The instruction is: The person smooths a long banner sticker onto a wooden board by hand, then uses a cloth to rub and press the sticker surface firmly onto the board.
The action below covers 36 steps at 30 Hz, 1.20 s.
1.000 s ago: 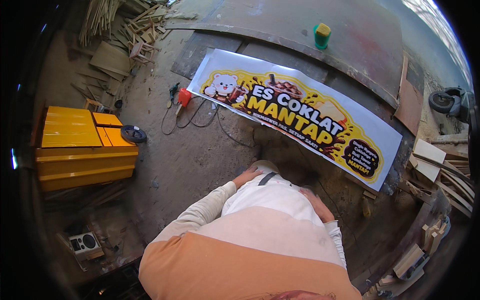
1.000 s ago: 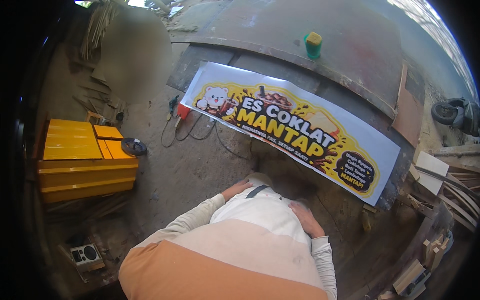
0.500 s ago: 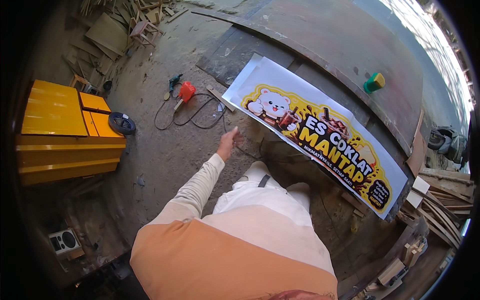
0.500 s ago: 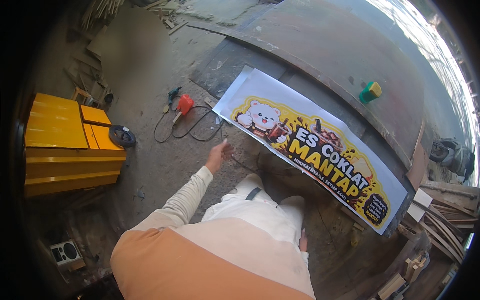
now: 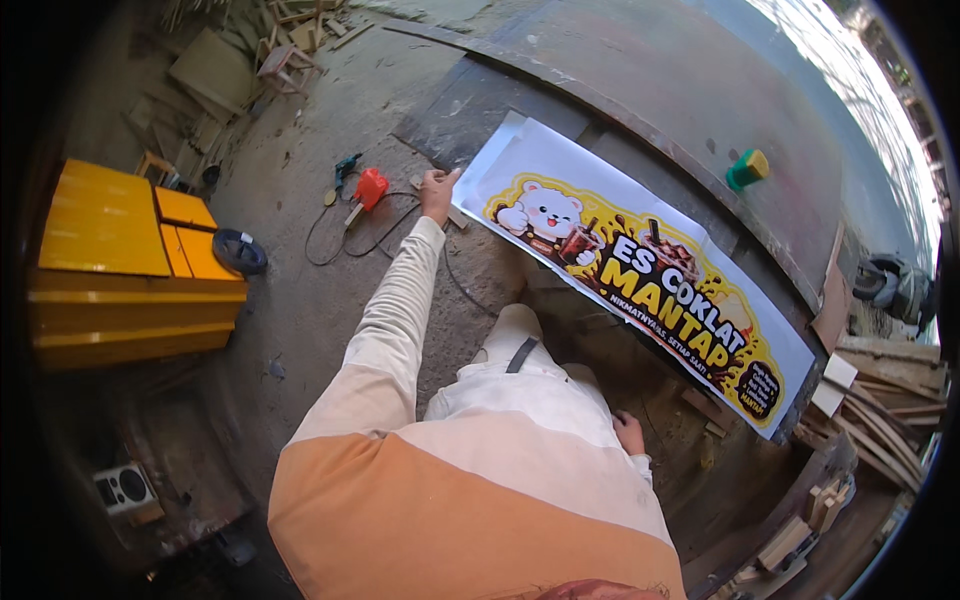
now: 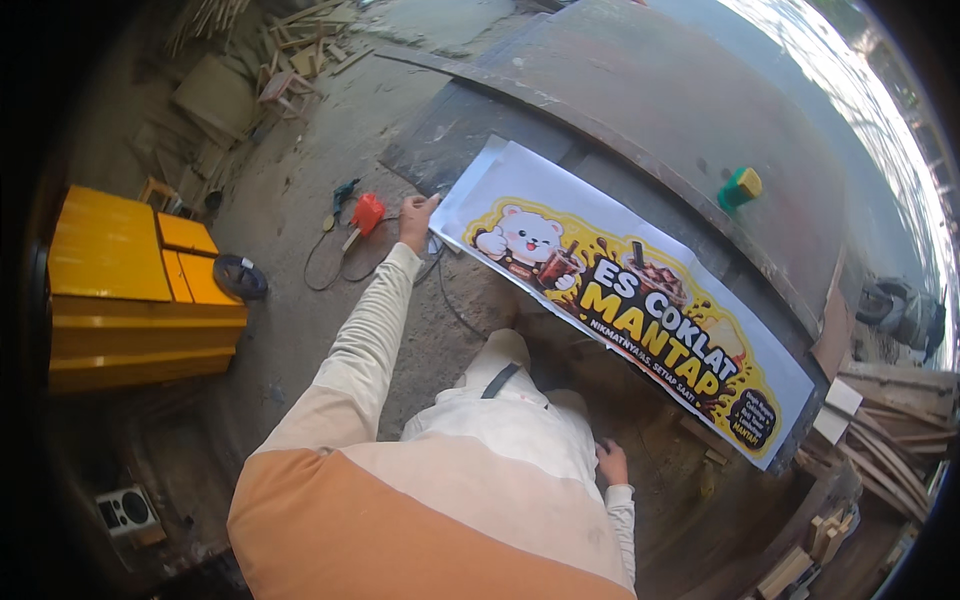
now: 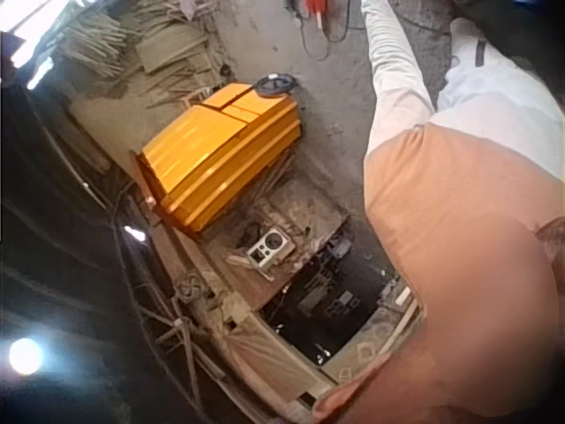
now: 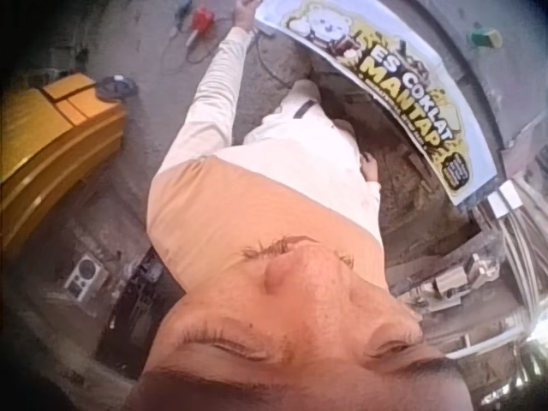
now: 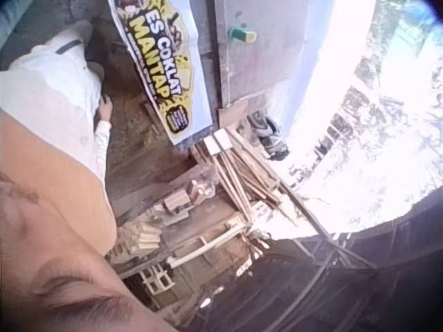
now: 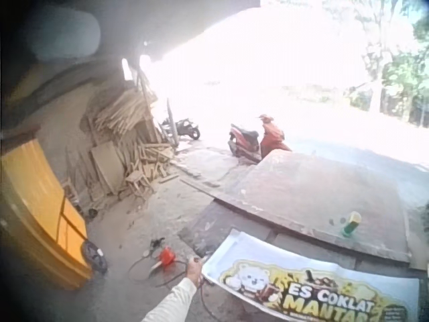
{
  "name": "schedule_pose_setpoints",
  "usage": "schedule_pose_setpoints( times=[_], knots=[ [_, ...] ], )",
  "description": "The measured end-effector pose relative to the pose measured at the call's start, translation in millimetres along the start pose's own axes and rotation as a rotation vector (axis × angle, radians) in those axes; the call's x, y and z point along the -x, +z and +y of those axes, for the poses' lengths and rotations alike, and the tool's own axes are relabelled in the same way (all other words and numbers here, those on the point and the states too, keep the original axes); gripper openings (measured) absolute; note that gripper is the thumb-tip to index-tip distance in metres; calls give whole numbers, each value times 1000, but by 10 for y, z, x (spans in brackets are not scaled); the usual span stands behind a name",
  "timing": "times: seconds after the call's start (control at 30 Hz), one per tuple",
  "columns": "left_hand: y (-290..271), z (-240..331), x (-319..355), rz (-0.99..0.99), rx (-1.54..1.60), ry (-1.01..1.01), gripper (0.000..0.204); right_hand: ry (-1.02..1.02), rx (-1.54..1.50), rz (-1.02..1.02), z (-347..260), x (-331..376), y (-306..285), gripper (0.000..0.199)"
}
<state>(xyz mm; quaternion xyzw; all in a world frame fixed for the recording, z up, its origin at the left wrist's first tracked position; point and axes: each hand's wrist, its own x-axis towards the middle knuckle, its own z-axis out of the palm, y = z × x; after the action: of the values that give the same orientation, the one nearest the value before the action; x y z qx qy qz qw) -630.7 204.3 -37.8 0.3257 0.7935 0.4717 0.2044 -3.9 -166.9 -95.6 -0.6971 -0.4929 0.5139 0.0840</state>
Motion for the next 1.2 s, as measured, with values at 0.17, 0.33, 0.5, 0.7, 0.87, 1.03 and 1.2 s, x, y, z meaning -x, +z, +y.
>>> schedule_pose_setpoints(
  times=[0.17, 0.33, 0.5, 0.7, 0.87, 1.03, 1.2],
  knots=[
    [-49, -322, -513, -215, -85, -25, 51, 102, -189, 144, -380, 25, -162, 32],
    [202, -296, -668, -448, 118, -72, 30, 145, 45, 350, -392, 240, 90, 19],
    [48, -435, -978, -599, 113, -117, 35, 481, 188, 373, -609, 373, 612, 33],
    [128, 360, -1233, -186, -524, 595, 58, 698, -150, 369, -641, 610, 1362, 51],
    [760, 1915, -561, -313, -55, 825, 42, 764, -522, 390, -417, 655, 2589, 92],
    [1096, 2976, 961, -798, 236, 1012, 23, 804, -924, 213, -810, 951, 3412, 91],
    [969, 2735, 2364, -1493, 507, 1109, 18, 894, -1039, 341, -1045, 1120, 4098, 87]
  ],
)
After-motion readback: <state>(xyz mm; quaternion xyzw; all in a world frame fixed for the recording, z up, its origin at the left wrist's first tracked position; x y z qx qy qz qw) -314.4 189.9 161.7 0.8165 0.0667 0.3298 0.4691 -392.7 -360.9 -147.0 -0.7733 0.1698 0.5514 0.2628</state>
